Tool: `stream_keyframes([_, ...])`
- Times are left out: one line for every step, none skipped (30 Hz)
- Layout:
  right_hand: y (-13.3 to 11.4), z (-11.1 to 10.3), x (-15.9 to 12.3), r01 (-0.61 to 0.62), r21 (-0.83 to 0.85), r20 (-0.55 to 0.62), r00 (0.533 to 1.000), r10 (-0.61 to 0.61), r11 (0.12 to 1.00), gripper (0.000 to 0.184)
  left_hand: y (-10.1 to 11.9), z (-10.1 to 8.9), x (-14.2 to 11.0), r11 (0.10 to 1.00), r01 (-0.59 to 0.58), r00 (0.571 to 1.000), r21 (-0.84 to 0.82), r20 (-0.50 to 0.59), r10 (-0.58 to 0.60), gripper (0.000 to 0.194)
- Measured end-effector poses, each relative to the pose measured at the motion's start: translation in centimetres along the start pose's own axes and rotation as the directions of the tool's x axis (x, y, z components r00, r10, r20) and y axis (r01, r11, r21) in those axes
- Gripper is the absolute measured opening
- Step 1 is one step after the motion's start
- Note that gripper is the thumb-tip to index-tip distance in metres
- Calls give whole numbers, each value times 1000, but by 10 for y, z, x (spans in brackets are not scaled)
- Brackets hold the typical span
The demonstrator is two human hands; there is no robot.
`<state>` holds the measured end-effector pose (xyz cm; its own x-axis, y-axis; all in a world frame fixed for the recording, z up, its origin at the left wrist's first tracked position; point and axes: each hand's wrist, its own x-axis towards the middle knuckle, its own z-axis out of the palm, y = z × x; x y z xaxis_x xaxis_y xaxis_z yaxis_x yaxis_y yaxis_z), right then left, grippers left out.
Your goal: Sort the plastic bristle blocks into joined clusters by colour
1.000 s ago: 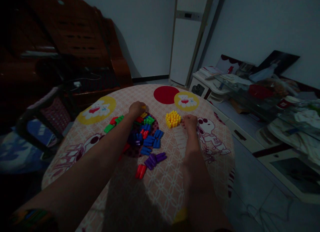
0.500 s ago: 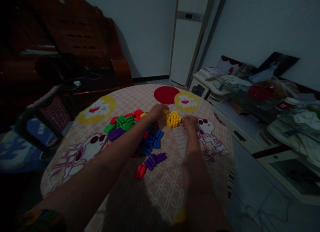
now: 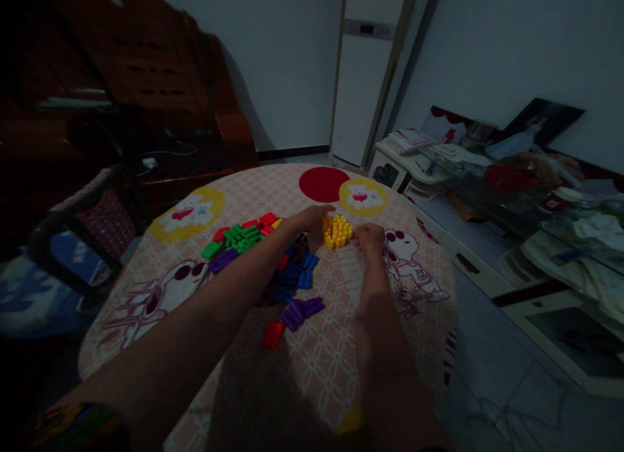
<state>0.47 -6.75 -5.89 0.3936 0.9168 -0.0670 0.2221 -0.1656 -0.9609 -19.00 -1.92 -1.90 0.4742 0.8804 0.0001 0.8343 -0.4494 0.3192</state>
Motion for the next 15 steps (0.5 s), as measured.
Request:
stream_keyframes([0,0,0,-2,-2,-2,1000,2,1000,19,0,1,-1,1000,9,1000,-8,1,-9,74])
stream_keyframes([-1,0,-1,-6,-7,-5,1000,6,1000,18,0,2,-1,1000,22,1000,-17,8,-22,74])
stream_keyframes([-1,0,-1,-9,-11,-7,1000,9,1000,17,0,3,-1,999,41,999,-27,12,-40,74])
stream_keyframes([-2,0,-1,-11,-15,-9,1000,11,1000,16,0,3,-1,998,53,999,-41,3,-53,72])
stream_keyframes([-2,0,-1,-15,-17,-8,1000,14,1000,16,1,4,-1,997,59,998,-54,-6,-59,69])
stream_keyframes([-2,0,-1,-17,-18,-6,1000,16,1000,15,1,4,-1,997,54,998,-63,-10,-55,66])
stream_keyframes([-2,-1,-1,-17,-19,-6,1000,16,1000,15,1,4,-1,997,45,999,-70,-11,-46,63])
stream_keyframes([-1,-1,0,-15,-20,-3,1000,15,1000,14,2,4,-1,997,34,999,-72,-9,-35,60])
stream_keyframes([-1,-1,0,-13,-21,0,1000,13,1000,14,1,4,-1,997,22,1000,-72,-6,-22,58])
stream_keyframes([-1,0,0,-12,-23,0,1000,12,1000,13,0,2,-2,997,14,1000,-74,-8,-15,57])
stream_keyframes([-1,0,0,-15,-25,-1,1000,15,1000,13,-2,0,-3,997,15,1000,-79,-19,-17,58])
stream_keyframes([-2,0,0,-18,-26,-1,1000,18,999,13,-5,-3,-6,996,20,999,-89,-42,-24,59])
stream_keyframes([-3,0,-1,-22,-26,-1,1000,22,999,13,-10,-8,-10,995,29,997,-101,-73,-36,61])
stream_keyframes([-3,0,-1,-26,-24,-2,1000,26,999,14,-16,-13,-15,993,41,993,-112,-109,-53,62])
stream_keyframes([-5,0,-2,-33,-23,-4,999,33,999,15,-23,-18,-22,991,62,986,-117,-144,-79,62])
